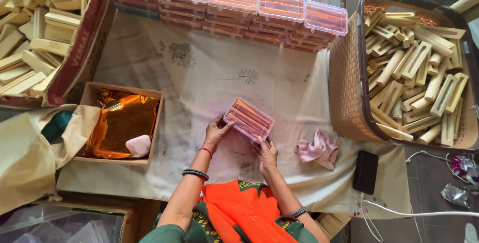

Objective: The person picks up wooden blocks from a basket, wipes them with a pink cloth, and then wraps them in gold foil. The wrapped blocks are placed into a small box.

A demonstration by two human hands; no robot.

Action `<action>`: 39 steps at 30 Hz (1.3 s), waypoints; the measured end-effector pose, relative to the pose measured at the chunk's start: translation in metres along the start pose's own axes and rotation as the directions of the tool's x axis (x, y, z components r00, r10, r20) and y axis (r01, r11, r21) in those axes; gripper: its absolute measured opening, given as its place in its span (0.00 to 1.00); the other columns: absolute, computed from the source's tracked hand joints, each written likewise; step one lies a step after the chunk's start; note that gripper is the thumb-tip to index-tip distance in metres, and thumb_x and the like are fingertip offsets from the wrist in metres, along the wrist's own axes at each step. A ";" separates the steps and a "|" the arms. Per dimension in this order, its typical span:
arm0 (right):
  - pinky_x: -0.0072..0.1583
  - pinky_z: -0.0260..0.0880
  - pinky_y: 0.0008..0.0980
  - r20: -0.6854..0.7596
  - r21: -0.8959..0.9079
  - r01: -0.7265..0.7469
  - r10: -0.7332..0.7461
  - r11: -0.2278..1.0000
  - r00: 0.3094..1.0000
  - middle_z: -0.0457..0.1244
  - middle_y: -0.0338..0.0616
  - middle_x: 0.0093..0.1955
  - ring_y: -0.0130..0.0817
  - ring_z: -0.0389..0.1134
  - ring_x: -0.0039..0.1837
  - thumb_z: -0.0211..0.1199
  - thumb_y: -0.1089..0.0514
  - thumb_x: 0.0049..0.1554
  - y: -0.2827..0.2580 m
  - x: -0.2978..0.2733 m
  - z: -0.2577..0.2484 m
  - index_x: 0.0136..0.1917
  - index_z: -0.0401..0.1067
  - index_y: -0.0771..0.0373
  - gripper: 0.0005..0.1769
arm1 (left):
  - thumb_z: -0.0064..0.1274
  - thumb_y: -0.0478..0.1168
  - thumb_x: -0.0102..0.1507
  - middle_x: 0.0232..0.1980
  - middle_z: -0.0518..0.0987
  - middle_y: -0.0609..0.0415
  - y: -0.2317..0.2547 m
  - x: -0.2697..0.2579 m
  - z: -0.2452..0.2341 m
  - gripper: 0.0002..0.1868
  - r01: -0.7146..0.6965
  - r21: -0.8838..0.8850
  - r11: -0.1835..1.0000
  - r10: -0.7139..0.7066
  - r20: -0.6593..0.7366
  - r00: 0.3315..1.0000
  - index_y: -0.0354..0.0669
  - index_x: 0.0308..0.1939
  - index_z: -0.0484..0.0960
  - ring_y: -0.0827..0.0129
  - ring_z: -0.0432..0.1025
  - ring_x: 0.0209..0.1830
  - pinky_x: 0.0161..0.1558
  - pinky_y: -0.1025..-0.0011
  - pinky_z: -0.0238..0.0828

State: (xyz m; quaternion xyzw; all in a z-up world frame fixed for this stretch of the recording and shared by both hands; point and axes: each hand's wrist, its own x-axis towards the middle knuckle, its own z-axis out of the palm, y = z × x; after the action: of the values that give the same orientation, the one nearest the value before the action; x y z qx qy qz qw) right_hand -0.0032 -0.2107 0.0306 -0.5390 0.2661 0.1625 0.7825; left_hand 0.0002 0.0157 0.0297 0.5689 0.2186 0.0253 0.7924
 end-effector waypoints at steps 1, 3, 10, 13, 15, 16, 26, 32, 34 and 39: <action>0.49 0.75 0.35 -0.004 0.003 0.000 0.000 1.000 1.000 0.70 0.40 0.52 0.34 0.74 0.49 0.70 0.52 0.55 -0.001 -0.002 0.002 0.71 0.64 0.56 0.33 | 0.68 0.41 0.58 0.56 0.83 0.55 0.001 0.000 0.001 0.35 0.002 0.002 1.000 -0.002 0.004 1.000 0.36 0.68 0.75 0.75 0.76 0.53 0.56 0.74 0.73; 0.49 0.74 0.33 0.014 0.011 0.012 -0.012 1.000 1.000 0.70 0.39 0.52 0.32 0.73 0.49 0.69 0.52 0.56 -0.002 -0.006 0.005 0.70 0.65 0.56 0.30 | 0.68 0.39 0.58 0.57 0.83 0.55 0.002 0.000 0.001 0.34 -0.026 -0.016 1.000 0.026 0.001 1.000 0.35 0.67 0.75 0.75 0.76 0.54 0.57 0.74 0.73; 0.50 0.74 0.31 0.036 0.011 0.029 -0.029 1.000 0.999 0.71 0.39 0.53 0.31 0.73 0.49 0.68 0.54 0.57 -0.002 -0.004 0.001 0.68 0.68 0.58 0.27 | 0.68 0.40 0.58 0.56 0.84 0.55 0.001 0.001 0.004 0.33 -0.053 0.020 0.998 0.053 -0.001 0.999 0.35 0.66 0.77 0.74 0.76 0.54 0.57 0.74 0.73; 0.50 0.74 0.33 0.095 0.044 0.043 -0.047 0.998 0.994 0.71 0.41 0.52 0.32 0.73 0.49 0.69 0.55 0.57 0.004 0.009 -0.007 0.67 0.69 0.59 0.25 | 0.67 0.42 0.59 0.57 0.83 0.54 0.002 0.001 0.004 0.32 -0.085 -0.021 0.996 0.085 -0.004 0.996 0.35 0.65 0.78 0.75 0.76 0.54 0.58 0.74 0.73; 0.51 0.77 0.36 0.044 0.088 -0.005 0.001 0.996 0.999 0.70 0.40 0.51 0.33 0.73 0.48 0.70 0.58 0.56 0.008 0.021 -0.014 0.65 0.71 0.59 0.24 | 0.69 0.46 0.58 0.55 0.83 0.52 -0.006 0.004 0.000 0.34 -0.130 0.333 0.934 0.162 -0.070 0.984 0.35 0.64 0.76 0.71 0.75 0.53 0.57 0.72 0.71; 0.51 0.77 0.36 0.061 0.077 -0.010 0.005 0.997 0.998 0.70 0.40 0.51 0.33 0.73 0.48 0.70 0.58 0.56 0.004 0.024 -0.012 0.65 0.71 0.59 0.24 | 0.69 0.46 0.58 0.55 0.83 0.52 0.001 0.001 -0.003 0.34 -0.132 0.329 0.935 0.169 -0.088 0.982 0.35 0.64 0.76 0.71 0.75 0.53 0.57 0.72 0.71; 0.46 0.74 0.32 0.188 0.003 0.056 -0.055 0.998 0.981 0.72 0.42 0.49 0.35 0.74 0.46 0.66 0.57 0.58 -0.082 0.025 0.076 0.64 0.71 0.62 0.21 | 0.57 0.50 0.62 0.60 0.75 0.50 0.022 -0.027 -0.063 0.25 -0.270 0.921 0.281 0.596 0.052 0.801 0.41 0.59 0.78 0.55 0.68 0.61 0.62 0.58 0.65; 0.46 0.74 0.30 0.398 0.000 0.174 -0.160 0.985 0.903 0.71 0.43 0.48 0.32 0.73 0.45 0.65 0.58 0.60 -0.153 0.042 0.214 0.64 0.70 0.65 0.20 | 0.54 0.53 0.62 0.65 0.70 0.49 0.013 -0.033 -0.073 0.32 -0.268 0.960 0.080 0.517 0.190 0.835 0.39 0.66 0.73 0.57 0.63 0.67 0.65 0.56 0.59; 0.46 0.74 0.29 0.449 0.020 0.216 -0.202 0.976 0.870 0.71 0.44 0.49 0.31 0.72 0.44 0.65 0.59 0.60 -0.169 0.053 0.266 0.64 0.71 0.67 0.20 | 0.53 0.53 0.63 0.66 0.70 0.50 0.014 -0.033 -0.075 0.32 -0.258 0.963 0.071 0.507 0.188 0.841 0.40 0.66 0.73 0.57 0.63 0.68 0.66 0.56 0.59; 0.44 0.76 0.32 0.493 0.036 0.191 -0.183 0.981 0.851 0.69 0.44 0.44 0.33 0.73 0.42 0.67 0.60 0.59 -0.192 0.100 0.383 0.61 0.71 0.65 0.18 | 0.53 0.55 0.62 0.66 0.70 0.51 0.013 -0.032 -0.074 0.33 -0.254 0.960 0.117 0.494 0.166 0.853 0.41 0.66 0.73 0.59 0.62 0.68 0.66 0.57 0.59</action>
State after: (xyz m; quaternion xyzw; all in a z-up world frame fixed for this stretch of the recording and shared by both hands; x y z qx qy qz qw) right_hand 0.2733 0.0718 0.2231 -0.5085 0.0026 0.2198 0.8326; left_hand -0.0537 0.0771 0.0330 0.9613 0.1113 0.1400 0.2094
